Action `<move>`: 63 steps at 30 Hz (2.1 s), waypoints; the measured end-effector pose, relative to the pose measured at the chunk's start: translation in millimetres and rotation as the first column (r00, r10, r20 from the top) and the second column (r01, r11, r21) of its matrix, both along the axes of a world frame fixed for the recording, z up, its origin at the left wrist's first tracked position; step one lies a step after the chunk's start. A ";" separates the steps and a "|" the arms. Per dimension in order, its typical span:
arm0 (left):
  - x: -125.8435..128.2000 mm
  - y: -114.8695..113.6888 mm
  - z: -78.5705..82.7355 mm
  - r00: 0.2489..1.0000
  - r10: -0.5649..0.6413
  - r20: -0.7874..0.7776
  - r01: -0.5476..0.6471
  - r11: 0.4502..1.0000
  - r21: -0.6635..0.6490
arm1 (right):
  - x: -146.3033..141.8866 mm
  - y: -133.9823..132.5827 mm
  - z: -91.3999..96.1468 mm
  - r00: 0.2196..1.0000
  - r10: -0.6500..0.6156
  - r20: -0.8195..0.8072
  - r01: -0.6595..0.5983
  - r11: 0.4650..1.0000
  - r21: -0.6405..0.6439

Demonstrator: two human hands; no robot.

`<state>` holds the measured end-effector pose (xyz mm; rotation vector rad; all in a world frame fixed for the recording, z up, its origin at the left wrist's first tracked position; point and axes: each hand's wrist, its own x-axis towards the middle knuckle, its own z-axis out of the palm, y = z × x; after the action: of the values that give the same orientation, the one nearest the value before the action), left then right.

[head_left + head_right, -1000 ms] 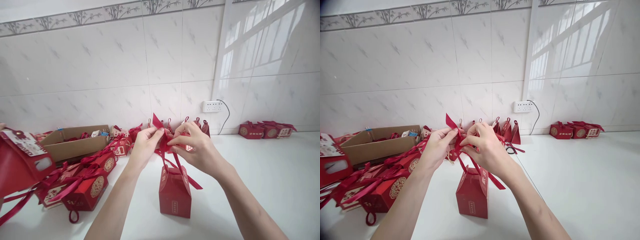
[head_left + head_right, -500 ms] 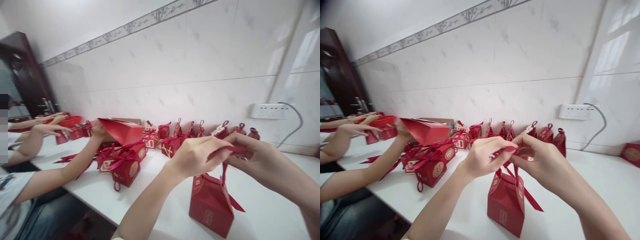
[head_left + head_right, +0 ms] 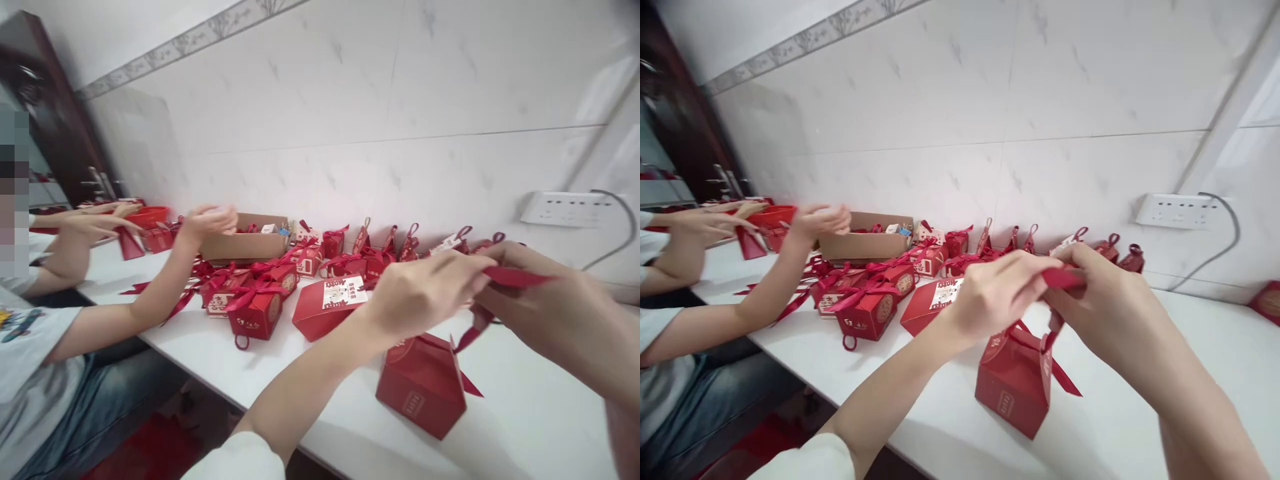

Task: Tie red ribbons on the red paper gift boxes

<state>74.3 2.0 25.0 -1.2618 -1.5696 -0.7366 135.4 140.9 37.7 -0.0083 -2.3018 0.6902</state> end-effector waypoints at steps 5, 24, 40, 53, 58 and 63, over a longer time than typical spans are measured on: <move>-6.7 -5.4 8.2 0.923 -0.189 0.336 0.157 0.980 0.121 | 4.0 -10.9 8.6 0.973 0.122 0.197 -0.082 0.977 -0.199; -19.1 -18.3 4.1 0.796 0.002 0.606 -0.082 0.991 0.105 | 17.3 -6.5 10.0 0.998 -0.047 -0.049 0.037 0.982 -0.184; -34.0 -78.4 -72.5 0.461 0.760 0.458 -0.495 0.648 -0.579 | 89.2 28.9 -95.3 0.923 -0.345 0.173 0.375 0.698 -0.610; -31.5 -106.2 -80.2 0.420 0.835 0.356 -0.506 0.541 -0.672 | 113.5 40.5 -120.6 0.889 -0.367 0.276 0.458 0.671 -0.584; -22.6 -112.6 -76.3 0.419 0.801 0.427 -0.504 0.596 -0.625 | 119.7 41.8 -122.2 0.881 -0.411 0.236 0.466 0.660 -0.590; -19.9 -112.8 -51.4 0.478 0.659 0.580 -0.485 0.749 -0.451 | 115.8 43.8 -94.7 0.901 -0.421 0.106 0.397 0.700 -0.594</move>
<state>54.4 -110.8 -26.4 -0.4539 -2.6224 -0.6224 251.3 184.7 -57.0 -0.7829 -1.8416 1.1365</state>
